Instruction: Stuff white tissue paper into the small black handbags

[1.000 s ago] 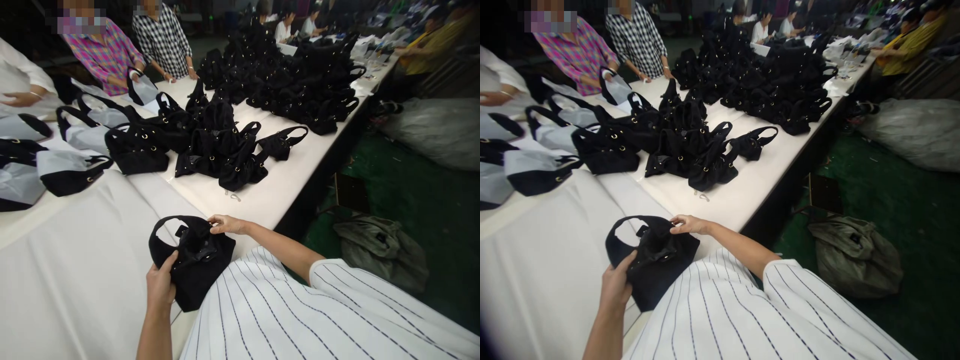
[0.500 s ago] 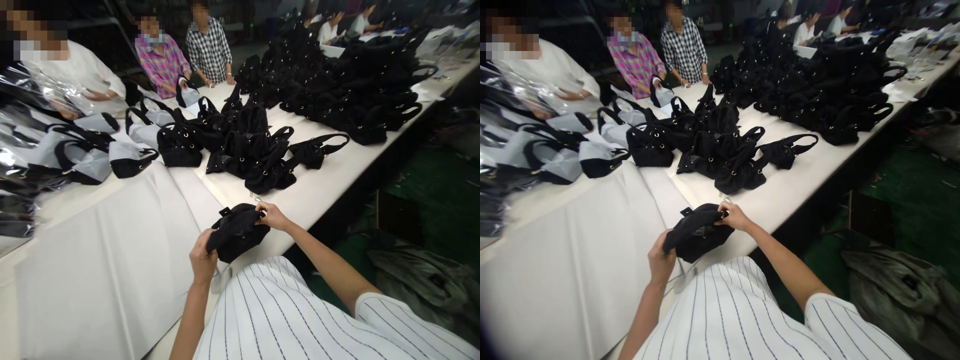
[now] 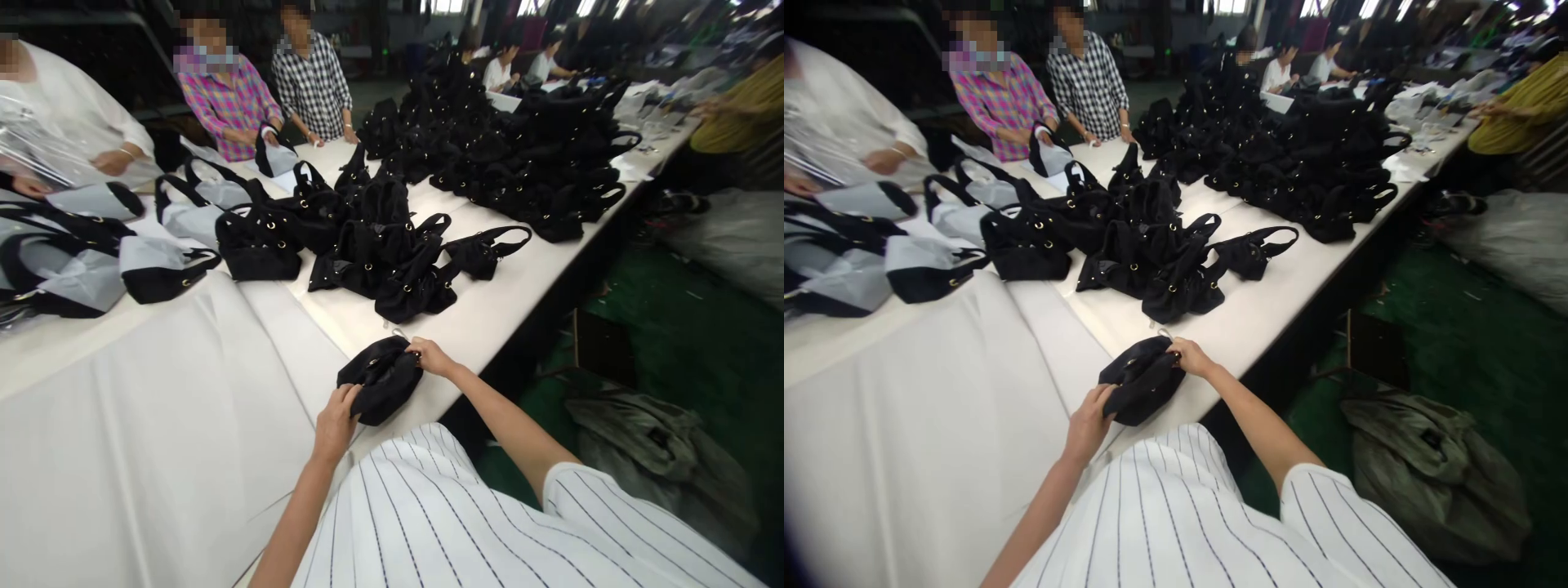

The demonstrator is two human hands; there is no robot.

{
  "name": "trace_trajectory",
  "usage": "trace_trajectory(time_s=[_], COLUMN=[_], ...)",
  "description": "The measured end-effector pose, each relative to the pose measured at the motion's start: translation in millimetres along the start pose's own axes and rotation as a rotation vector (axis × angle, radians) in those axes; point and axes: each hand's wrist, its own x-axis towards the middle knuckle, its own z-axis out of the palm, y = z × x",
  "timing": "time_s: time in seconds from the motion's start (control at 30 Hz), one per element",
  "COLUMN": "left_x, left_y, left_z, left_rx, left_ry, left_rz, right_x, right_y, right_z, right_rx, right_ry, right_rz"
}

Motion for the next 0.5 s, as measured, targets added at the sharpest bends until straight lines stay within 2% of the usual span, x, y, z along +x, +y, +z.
trace_trajectory(time_s=[0.07,0.13,0.2,0.23,0.27,0.3,0.33,0.37,0.43,0.47,0.5], left_x=[-9.6,-18.8,-28.9,-34.8,-41.5,-48.9,-56.9,-65.3,-81.7,-88.8,-94.6], left_y=[5.8,9.5,7.1,2.6,-4.4,-13.9,-25.8,-39.5,-70.1,-85.5,-99.9], left_z=[3.2,7.1,8.7,8.2,6.7,4.1,0.6,-3.8,-14.6,-20.4,-25.9], left_rx=[-0.128,-0.263,-0.360,-0.382,-0.384,-0.362,-0.316,-0.253,-0.100,-0.036,0.002], left_ry=[-0.036,-0.056,-0.041,-0.009,0.042,0.117,0.211,0.316,0.495,0.535,0.523], left_rz=[0.018,0.019,-0.012,-0.043,-0.084,-0.137,-0.205,-0.291,-0.546,-0.711,-0.883], right_x=[-2.2,-0.9,2.0,3.0,3.0,1.7,-1.4,-6.3,-20.3,-28.6,-37.2], right_y=[3.6,-0.4,-19.9,-37.5,-60.5,-88.4,-120.0,-153.8,-220.5,-250.3,-276.0], right_z=[-8.6,-21.5,-38.5,-48.5,-59.1,-70.3,-81.5,-92.4,-110.8,-117.2,-121.2], right_rx=[-0.063,-0.134,-0.177,-0.184,-0.166,-0.122,-0.023,0.097,0.346,0.472,0.556], right_ry=[0.025,-0.006,-0.077,-0.080,-0.065,0.004,0.054,0.042,-0.128,-0.238,-0.364], right_rz=[0.034,0.079,0.093,0.084,0.056,0.020,-0.067,-0.169,-0.377,-0.486,-0.586])
